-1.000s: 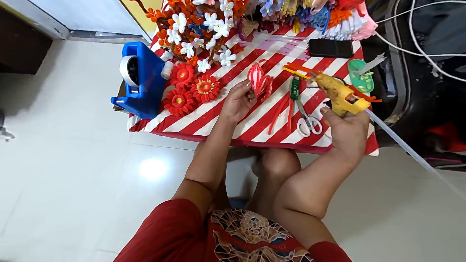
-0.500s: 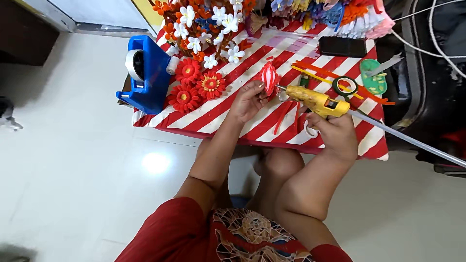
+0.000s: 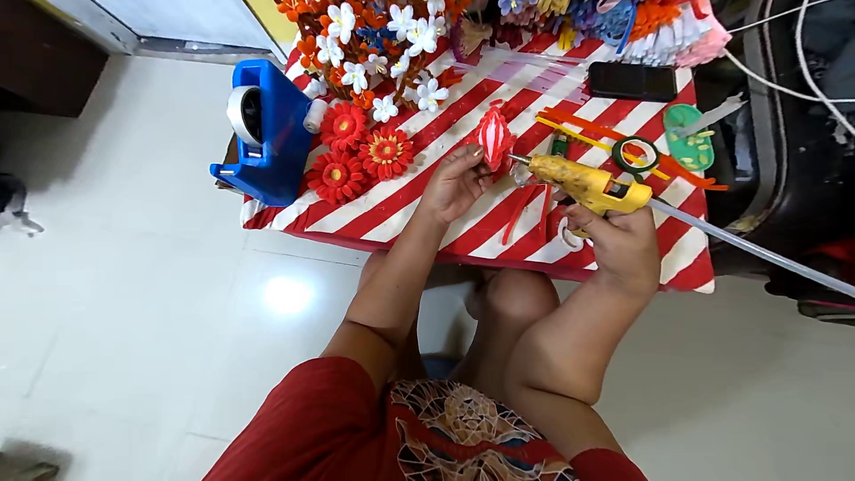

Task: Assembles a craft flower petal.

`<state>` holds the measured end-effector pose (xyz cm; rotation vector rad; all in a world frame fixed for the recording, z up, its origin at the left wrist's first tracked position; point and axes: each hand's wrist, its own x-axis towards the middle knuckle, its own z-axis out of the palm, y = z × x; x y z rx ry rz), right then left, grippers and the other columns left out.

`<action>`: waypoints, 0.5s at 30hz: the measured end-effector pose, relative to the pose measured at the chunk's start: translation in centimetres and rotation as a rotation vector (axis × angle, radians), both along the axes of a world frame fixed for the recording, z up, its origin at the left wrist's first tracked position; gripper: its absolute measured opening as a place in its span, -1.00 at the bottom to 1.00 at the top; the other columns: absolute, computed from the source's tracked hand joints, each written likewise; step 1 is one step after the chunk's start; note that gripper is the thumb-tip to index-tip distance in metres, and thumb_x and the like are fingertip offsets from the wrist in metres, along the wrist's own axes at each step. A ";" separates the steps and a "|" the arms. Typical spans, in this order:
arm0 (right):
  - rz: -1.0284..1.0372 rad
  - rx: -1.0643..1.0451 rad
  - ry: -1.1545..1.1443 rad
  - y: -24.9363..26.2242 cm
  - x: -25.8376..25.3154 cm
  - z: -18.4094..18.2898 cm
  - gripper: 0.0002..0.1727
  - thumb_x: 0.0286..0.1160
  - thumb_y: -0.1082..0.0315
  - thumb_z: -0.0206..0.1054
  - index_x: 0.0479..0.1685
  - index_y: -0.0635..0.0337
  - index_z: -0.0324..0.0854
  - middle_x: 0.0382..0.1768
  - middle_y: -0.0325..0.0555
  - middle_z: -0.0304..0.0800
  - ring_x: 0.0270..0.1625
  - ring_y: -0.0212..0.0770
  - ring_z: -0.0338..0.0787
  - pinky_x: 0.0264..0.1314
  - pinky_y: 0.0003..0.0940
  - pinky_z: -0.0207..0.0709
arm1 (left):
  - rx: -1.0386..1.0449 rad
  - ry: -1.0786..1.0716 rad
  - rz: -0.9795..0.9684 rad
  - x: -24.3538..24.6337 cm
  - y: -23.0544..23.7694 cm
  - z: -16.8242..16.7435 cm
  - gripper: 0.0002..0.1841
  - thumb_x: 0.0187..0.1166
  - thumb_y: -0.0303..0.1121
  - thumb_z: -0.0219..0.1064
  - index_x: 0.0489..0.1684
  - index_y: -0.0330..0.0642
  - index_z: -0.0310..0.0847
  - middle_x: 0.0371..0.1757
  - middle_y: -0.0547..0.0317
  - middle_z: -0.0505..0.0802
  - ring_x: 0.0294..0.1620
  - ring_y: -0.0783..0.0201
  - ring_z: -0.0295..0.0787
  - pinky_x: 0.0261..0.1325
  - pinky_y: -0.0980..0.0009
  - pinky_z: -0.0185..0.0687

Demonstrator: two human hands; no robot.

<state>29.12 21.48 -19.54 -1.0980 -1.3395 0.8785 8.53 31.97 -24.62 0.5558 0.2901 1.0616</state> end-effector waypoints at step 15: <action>0.011 0.026 -0.013 0.4 -0.1 -0.4 -0.77 0.45 0.44 0.37 0.03 -0.05 0.69 -0.27 -0.60 0.80 -0.43 -0.71 0.63 -0.35 -0.75 0.56 | 0.006 -0.039 0.026 0.1 0.1 -0.3 -0.82 0.67 -0.38 0.14 -0.21 -0.08 0.70 -0.18 0.14 0.87 -0.21 0.33 0.81 -0.12 0.41 0.72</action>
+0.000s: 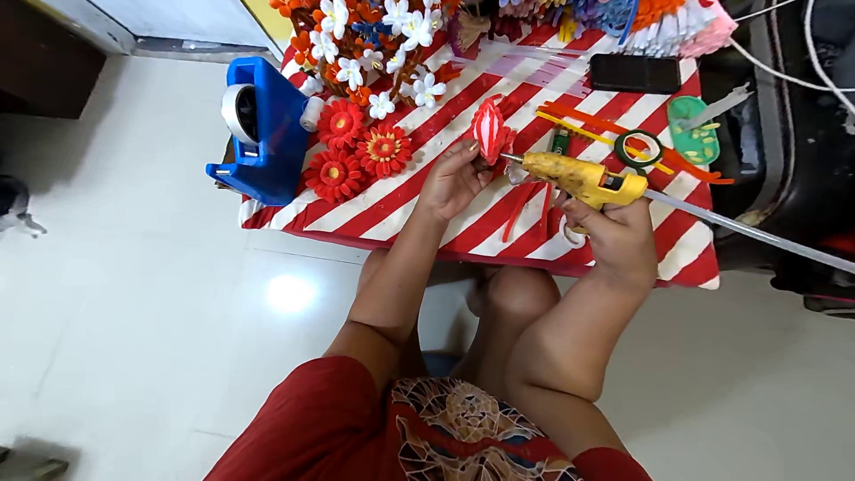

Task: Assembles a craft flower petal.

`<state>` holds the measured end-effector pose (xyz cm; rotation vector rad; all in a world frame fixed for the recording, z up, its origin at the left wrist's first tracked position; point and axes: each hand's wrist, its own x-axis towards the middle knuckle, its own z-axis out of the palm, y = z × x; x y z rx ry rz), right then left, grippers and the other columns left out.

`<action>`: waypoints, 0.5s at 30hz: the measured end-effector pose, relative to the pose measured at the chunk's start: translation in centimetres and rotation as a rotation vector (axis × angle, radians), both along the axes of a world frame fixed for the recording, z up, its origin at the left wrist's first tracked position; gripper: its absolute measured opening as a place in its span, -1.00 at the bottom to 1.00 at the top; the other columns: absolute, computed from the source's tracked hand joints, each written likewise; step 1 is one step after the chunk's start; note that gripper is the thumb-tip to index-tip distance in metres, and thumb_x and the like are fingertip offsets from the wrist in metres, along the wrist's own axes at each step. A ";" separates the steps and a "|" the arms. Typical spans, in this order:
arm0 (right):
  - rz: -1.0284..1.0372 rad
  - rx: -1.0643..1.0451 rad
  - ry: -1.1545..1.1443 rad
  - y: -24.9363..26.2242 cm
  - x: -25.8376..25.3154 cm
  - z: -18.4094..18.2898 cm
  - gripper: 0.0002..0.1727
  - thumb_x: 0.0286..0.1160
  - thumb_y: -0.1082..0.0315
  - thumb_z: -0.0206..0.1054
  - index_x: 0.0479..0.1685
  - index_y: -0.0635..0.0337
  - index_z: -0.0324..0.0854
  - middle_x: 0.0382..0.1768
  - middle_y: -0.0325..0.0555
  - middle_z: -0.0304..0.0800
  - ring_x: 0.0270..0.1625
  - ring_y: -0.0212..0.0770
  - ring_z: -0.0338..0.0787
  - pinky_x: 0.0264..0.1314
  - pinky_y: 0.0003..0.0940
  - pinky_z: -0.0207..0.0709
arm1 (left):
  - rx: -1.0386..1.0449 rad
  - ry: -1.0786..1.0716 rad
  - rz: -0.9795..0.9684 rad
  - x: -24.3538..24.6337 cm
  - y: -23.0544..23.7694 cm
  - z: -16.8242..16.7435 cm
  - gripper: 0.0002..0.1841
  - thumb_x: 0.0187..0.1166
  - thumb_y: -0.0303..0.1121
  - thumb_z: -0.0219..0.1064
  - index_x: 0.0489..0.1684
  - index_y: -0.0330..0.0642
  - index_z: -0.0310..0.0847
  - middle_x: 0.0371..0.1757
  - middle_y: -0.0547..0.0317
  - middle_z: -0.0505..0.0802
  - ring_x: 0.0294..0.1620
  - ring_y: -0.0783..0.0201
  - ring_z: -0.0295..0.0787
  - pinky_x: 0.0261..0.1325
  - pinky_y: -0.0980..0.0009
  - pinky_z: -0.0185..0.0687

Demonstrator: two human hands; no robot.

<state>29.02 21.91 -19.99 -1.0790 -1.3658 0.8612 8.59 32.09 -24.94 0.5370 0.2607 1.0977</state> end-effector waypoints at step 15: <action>0.037 0.048 -0.001 0.2 -0.6 0.3 -0.69 0.44 0.48 0.41 0.11 -0.04 0.68 -0.07 -0.60 0.85 -0.04 -0.65 0.80 0.14 -0.61 0.72 | 0.044 -0.004 -0.075 -0.7 -0.1 0.2 -0.80 0.67 -0.33 0.16 -0.22 -0.06 0.74 -0.21 0.17 0.88 -0.24 0.36 0.82 -0.12 0.42 0.73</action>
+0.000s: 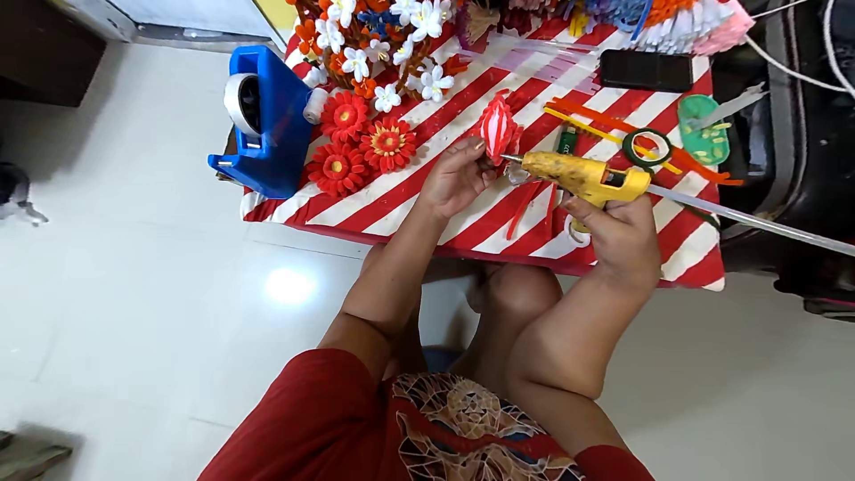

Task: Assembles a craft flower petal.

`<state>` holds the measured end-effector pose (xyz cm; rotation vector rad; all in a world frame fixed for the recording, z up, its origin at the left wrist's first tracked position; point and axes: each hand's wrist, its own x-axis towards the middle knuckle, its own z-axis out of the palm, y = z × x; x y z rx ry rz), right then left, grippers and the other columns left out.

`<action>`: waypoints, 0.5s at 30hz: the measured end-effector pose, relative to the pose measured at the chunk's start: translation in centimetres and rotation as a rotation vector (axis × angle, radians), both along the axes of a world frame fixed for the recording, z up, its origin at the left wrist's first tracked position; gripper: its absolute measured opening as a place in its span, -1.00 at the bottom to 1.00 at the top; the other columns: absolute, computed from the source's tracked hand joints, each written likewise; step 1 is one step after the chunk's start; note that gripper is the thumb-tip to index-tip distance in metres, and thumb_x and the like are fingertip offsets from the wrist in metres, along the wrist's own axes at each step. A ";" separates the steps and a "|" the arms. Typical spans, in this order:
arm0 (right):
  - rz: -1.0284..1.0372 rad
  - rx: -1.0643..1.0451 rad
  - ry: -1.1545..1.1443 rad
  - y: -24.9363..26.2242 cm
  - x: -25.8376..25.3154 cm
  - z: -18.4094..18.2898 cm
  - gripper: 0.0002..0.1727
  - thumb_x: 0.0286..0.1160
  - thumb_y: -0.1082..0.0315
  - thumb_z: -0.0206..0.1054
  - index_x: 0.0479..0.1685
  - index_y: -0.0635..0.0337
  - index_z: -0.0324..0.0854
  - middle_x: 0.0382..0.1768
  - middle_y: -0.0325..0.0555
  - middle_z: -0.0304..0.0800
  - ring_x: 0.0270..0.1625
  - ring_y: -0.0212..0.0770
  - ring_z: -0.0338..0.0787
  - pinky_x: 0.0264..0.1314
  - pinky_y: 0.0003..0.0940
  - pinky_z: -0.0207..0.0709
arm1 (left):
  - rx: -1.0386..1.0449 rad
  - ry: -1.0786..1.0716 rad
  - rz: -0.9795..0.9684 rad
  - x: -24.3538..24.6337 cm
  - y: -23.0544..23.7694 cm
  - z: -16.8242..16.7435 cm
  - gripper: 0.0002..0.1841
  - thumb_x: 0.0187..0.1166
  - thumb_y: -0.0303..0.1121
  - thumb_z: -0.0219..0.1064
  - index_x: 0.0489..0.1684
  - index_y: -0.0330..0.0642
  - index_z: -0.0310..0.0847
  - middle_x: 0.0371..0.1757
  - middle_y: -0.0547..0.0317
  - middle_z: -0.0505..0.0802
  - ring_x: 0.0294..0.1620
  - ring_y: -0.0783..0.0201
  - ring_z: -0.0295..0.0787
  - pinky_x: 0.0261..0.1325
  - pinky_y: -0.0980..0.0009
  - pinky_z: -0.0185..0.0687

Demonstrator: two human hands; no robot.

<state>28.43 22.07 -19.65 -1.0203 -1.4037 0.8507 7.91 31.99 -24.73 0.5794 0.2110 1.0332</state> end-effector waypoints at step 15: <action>0.001 0.007 -0.017 -0.2 -0.1 0.2 -0.66 0.42 0.47 0.42 0.16 -0.02 0.66 -0.02 -0.59 0.84 0.02 -0.63 0.81 0.20 -0.57 0.72 | -0.007 -0.019 0.004 0.1 0.1 0.0 -0.79 0.67 -0.37 0.12 -0.24 -0.06 0.73 -0.25 0.18 0.87 -0.28 0.37 0.80 -0.17 0.45 0.70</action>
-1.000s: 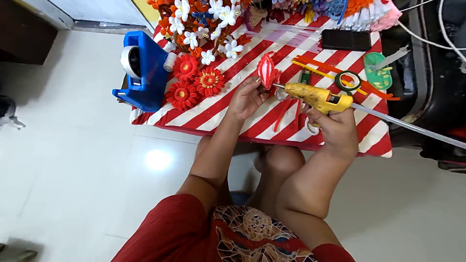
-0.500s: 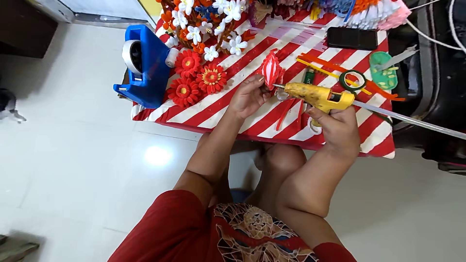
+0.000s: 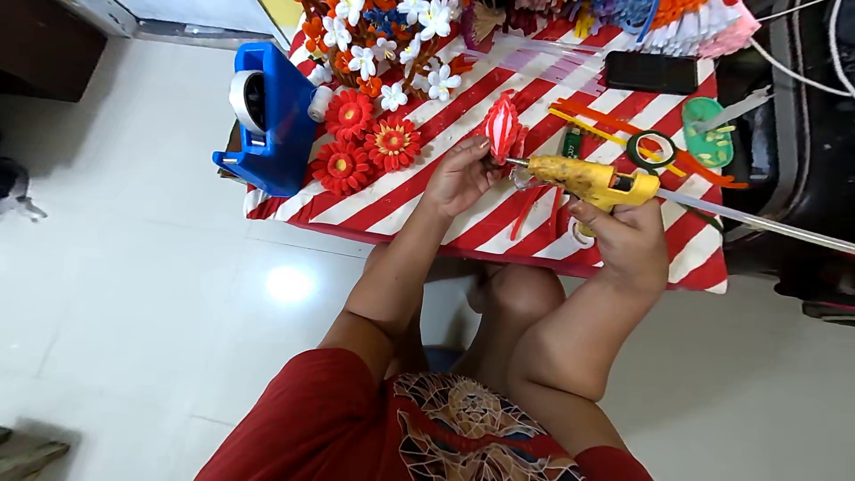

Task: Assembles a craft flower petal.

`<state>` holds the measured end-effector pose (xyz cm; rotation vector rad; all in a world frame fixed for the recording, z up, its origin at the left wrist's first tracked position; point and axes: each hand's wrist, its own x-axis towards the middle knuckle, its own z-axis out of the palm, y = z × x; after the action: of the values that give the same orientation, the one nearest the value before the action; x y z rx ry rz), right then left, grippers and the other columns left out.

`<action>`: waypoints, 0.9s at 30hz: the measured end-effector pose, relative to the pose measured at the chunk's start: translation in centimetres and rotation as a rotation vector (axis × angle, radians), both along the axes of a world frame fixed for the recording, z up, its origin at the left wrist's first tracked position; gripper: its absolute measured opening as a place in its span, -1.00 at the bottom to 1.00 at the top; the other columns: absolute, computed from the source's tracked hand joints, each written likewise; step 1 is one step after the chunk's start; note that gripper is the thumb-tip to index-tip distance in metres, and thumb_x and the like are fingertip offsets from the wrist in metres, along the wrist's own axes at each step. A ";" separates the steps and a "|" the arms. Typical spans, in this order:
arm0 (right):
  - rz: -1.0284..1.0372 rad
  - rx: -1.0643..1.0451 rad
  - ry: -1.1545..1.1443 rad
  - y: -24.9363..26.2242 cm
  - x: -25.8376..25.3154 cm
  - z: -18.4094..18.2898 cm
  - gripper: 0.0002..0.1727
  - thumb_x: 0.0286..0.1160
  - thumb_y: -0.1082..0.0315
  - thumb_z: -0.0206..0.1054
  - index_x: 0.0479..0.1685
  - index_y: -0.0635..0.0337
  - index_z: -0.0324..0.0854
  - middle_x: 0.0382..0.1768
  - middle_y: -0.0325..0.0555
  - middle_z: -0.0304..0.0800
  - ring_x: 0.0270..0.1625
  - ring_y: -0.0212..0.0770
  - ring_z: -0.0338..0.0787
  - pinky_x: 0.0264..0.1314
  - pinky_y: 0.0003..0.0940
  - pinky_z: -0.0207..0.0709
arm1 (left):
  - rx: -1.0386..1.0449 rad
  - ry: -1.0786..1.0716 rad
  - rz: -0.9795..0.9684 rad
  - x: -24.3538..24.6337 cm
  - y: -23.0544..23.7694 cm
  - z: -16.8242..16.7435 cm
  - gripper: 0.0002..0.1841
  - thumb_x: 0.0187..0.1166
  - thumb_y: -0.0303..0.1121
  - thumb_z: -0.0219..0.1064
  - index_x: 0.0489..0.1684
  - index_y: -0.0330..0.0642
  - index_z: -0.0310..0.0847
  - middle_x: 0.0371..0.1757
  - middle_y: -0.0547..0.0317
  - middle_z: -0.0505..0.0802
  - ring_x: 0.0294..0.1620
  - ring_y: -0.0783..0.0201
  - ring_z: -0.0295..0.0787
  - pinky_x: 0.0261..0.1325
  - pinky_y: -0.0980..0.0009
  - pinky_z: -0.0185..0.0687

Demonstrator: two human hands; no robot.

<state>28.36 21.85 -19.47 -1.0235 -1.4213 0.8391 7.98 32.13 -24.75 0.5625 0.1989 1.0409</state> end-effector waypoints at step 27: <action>-0.013 -0.005 0.033 0.2 0.2 -0.2 -0.68 0.44 0.42 0.44 0.17 -0.03 0.66 0.00 -0.50 0.87 0.04 -0.50 0.84 0.17 -0.49 0.75 | -0.007 -0.006 -0.039 0.0 -0.1 -0.2 -0.82 0.67 -0.36 0.14 -0.17 -0.08 0.69 -0.17 0.15 0.88 -0.20 0.34 0.83 -0.08 0.41 0.74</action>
<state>28.58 22.08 -19.64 -1.0173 -1.3839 0.8462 8.02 31.98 -24.95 0.5542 0.1855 1.0038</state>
